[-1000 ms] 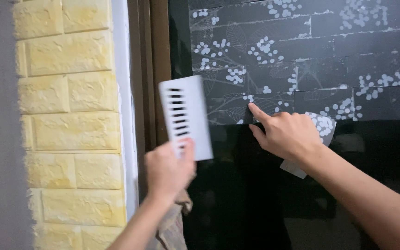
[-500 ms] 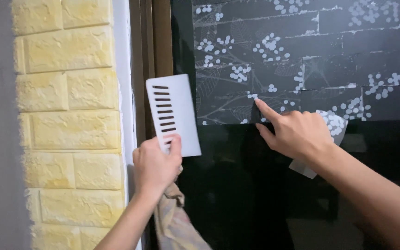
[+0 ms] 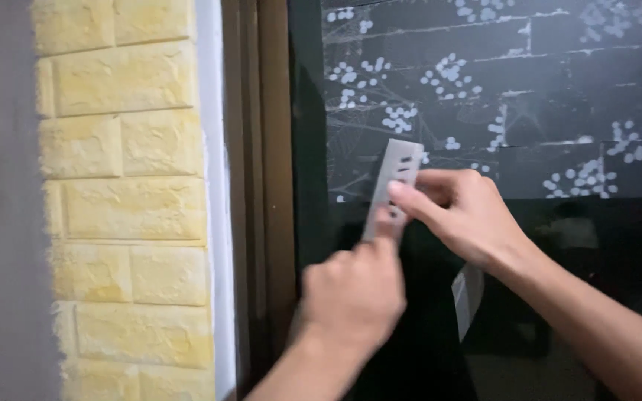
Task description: Cutting and applying decorative window film to a glass door panel using water, a squeegee, and a cloth.
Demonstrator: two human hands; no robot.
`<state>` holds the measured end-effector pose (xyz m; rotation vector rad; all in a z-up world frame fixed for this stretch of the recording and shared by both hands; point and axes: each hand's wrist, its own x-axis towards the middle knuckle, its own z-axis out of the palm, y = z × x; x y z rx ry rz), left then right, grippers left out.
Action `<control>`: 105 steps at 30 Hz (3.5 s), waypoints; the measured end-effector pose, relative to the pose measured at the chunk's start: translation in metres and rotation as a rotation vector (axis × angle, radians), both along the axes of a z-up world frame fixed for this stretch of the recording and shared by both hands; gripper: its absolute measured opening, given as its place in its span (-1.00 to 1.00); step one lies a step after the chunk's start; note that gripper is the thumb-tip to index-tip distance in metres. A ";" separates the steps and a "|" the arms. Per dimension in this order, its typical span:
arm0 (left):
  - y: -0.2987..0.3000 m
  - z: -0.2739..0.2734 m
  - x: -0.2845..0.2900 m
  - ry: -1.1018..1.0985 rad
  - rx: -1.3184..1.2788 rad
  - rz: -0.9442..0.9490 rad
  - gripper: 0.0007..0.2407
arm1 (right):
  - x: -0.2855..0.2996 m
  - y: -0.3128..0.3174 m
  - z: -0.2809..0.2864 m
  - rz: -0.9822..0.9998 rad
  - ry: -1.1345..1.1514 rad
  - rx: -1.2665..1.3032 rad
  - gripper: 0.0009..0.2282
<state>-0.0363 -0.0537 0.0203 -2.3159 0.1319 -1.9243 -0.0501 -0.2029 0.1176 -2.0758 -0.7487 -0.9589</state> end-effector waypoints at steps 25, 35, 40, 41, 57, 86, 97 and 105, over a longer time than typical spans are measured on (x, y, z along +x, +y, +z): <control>0.082 0.000 0.023 0.339 0.042 -0.064 -0.33 | 0.036 0.019 0.002 -0.190 0.112 0.037 -0.72; 0.089 -0.015 0.043 0.192 0.128 -0.084 -0.32 | 0.028 -0.020 -0.002 -0.248 0.190 0.178 -0.71; 0.094 -0.014 0.042 0.205 0.128 -0.087 -0.30 | 0.050 0.009 0.002 -0.278 0.149 0.095 -0.72; 0.093 -0.014 0.041 0.202 0.141 -0.075 -0.30 | 0.054 0.015 0.002 -0.295 0.147 0.075 -0.69; 0.018 0.016 -0.053 0.677 -0.464 -0.408 -0.27 | 0.006 0.054 -0.051 -0.127 -0.030 -0.081 -0.74; 0.022 0.059 -0.009 0.623 -0.745 -0.505 -0.72 | 0.111 -0.112 -0.047 -0.894 -0.691 -0.605 -0.30; 0.015 0.065 0.013 0.561 -1.188 -0.401 -0.83 | 0.112 -0.107 -0.026 -0.697 -1.090 -0.501 -0.54; 0.004 0.072 0.016 0.619 -1.291 -0.281 -0.80 | 0.126 -0.108 -0.022 -0.589 -1.214 -0.558 -0.58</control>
